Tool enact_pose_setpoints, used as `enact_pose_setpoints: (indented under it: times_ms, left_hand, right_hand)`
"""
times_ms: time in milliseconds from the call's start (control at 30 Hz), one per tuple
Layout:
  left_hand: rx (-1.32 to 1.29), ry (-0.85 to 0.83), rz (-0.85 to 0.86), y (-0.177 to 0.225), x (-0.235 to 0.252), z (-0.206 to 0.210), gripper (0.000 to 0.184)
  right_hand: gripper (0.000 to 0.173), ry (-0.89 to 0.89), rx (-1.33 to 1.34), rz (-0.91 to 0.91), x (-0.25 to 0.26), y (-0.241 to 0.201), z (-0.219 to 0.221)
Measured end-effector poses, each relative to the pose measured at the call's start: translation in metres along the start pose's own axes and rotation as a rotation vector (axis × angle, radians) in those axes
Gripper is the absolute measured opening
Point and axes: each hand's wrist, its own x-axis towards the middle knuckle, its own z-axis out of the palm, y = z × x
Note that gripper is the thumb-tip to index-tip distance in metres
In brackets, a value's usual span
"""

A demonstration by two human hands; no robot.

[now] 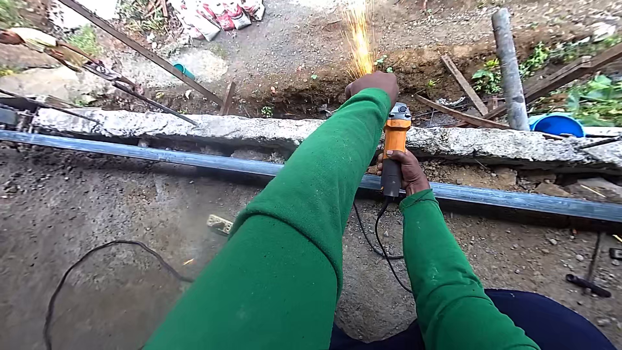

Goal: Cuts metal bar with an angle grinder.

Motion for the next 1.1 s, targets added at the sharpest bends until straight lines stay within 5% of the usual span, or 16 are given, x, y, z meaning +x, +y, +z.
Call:
enact_pose_setpoints:
  times_ms: [1100]
  left_hand:
    - [-0.031, -0.01, -0.011, -0.0013, -0.0019, -0.0009, 0.046]
  right_hand:
    - [0.043, -0.009, -0.003, 0.012, 0.0033, 0.0022, -0.0024]
